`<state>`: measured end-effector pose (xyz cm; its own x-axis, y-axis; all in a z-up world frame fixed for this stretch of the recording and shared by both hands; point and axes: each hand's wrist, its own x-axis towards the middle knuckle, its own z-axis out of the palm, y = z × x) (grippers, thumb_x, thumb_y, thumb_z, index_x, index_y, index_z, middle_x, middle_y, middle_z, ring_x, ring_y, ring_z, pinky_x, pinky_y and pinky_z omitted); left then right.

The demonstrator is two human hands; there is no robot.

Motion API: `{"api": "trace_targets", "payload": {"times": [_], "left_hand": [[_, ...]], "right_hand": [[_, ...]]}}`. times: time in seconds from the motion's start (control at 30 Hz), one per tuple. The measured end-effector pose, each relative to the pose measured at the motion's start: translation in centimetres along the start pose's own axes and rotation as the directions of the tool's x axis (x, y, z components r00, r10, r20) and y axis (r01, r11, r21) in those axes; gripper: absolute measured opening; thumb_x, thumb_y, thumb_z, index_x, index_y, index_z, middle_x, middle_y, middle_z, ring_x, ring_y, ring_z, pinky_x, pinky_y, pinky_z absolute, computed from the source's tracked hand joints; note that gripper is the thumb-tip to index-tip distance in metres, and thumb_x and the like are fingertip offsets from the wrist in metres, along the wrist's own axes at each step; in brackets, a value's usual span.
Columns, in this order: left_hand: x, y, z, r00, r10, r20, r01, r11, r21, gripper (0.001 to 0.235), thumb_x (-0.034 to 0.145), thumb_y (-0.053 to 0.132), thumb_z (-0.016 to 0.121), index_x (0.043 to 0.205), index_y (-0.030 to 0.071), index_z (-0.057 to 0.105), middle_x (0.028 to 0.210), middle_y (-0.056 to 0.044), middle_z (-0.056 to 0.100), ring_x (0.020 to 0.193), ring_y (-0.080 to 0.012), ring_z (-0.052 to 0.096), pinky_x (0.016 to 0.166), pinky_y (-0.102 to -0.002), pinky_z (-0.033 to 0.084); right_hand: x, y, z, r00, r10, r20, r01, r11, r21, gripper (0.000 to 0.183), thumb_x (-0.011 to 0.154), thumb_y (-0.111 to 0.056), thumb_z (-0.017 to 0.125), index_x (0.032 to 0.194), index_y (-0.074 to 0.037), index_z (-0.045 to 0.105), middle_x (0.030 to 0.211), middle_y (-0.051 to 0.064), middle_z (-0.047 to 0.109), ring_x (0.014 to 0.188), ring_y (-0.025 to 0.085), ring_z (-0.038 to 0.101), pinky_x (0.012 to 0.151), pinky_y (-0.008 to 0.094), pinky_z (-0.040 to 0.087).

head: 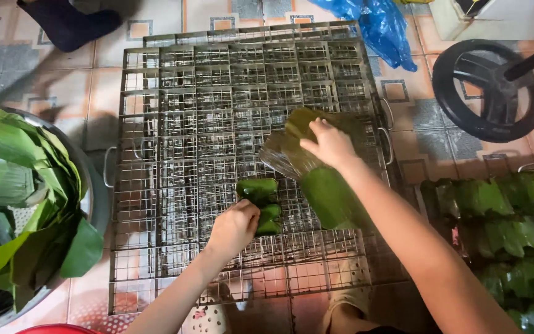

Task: Wrapping small food portions into green leaves and arranging them neatly on metal steaming trays.

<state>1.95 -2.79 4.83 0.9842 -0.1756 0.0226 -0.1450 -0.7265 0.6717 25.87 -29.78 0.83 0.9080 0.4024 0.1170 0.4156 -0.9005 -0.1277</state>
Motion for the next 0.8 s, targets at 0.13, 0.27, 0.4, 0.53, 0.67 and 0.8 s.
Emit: {"api": "trace_targets", "payload": {"times": [0.13, 0.27, 0.4, 0.53, 0.67, 0.8], "left_hand": [[0.5, 0.6, 0.6, 0.996, 0.066, 0.057, -0.066, 0.998, -0.006, 0.008, 0.088, 0.007, 0.068, 0.092, 0.003, 0.072, 0.1, -0.009, 0.071, 0.089, -0.0294, 0.071, 0.078, -0.04, 0.06], [0.7, 0.6, 1.6, 0.989, -0.006, 0.147, 0.015, 0.998, -0.062, 0.013, 0.09, 0.006, 0.066, 0.1, 0.005, 0.074, 0.114, -0.008, 0.072, 0.087, -0.026, 0.075, 0.084, -0.036, 0.063], [1.7, 2.0, 0.8, 0.976, -0.149, 0.158, 0.216, 0.729, -0.649, 0.054, 0.09, 0.014, 0.072, 0.138, 0.009, 0.048, 0.14, -0.014, 0.056, 0.123, -0.0263, 0.061, 0.102, -0.039, 0.054], [2.5, 3.5, 0.1, 0.998, -0.045, 0.052, 0.068, 0.534, -0.843, 0.095, 0.091, 0.01, 0.073, 0.158, 0.014, 0.006, 0.162, -0.016, 0.021, 0.148, -0.03, 0.026, 0.115, -0.046, 0.032], [2.3, 4.3, 0.8, 0.837, -0.285, 0.467, 0.457, -0.107, -0.883, 0.07, 0.091, 0.022, 0.054, 0.156, 0.024, 0.03, 0.149, -0.019, 0.046, 0.131, -0.0373, 0.053, 0.107, -0.053, 0.049], [2.3, 2.4, 1.3, 0.653, -0.381, 0.655, 0.526, -0.394, -0.754, 0.059, 0.097, 0.038, 0.048, 0.148, 0.008, 0.045, 0.143, -0.023, 0.056, 0.131, -0.0389, 0.056, 0.107, -0.055, 0.047]], "right_hand": [[-0.3, 2.5, 4.1, 0.921, -0.337, -0.196, 0.289, 0.928, -0.235, 0.042, 0.099, -0.041, 0.054, 0.106, -0.001, 0.068, 0.107, 0.023, 0.076, 0.073, 0.027, 0.078, 0.049, 0.033, 0.061], [-0.7, 1.1, 1.3, 0.992, -0.109, -0.059, 0.104, 0.991, -0.084, 0.032, 0.105, -0.032, 0.054, 0.101, -0.004, 0.07, 0.095, 0.019, 0.075, 0.067, 0.028, 0.075, 0.054, 0.038, 0.06], [-4.2, -5.3, -4.2, 0.992, -0.048, -0.113, 0.081, 0.949, 0.304, 0.027, 0.107, -0.016, 0.054, 0.083, -0.005, 0.062, 0.068, 0.012, 0.062, 0.054, 0.022, 0.061, 0.048, 0.036, 0.051], [-12.0, -13.0, -9.5, 0.895, -0.395, 0.207, 0.047, 0.545, 0.837, 0.012, 0.097, -0.015, 0.065, 0.098, -0.004, 0.069, 0.076, 0.001, 0.068, 0.065, 0.013, 0.067, 0.061, 0.031, 0.056], [-14.6, -11.4, -8.8, 0.781, -0.181, 0.598, -0.106, 0.904, 0.413, 0.02, 0.102, -0.034, 0.061, 0.107, -0.017, 0.07, 0.089, -0.003, 0.07, 0.071, 0.013, 0.069, 0.066, 0.031, 0.059], [-15.9, -8.0, -7.8, 0.908, 0.011, 0.419, -0.016, 1.0, 0.008, 0.055, 0.079, -0.041, 0.084, 0.115, -0.005, 0.064, 0.12, 0.014, 0.061, 0.107, 0.025, 0.06, 0.084, 0.036, 0.057]]}}
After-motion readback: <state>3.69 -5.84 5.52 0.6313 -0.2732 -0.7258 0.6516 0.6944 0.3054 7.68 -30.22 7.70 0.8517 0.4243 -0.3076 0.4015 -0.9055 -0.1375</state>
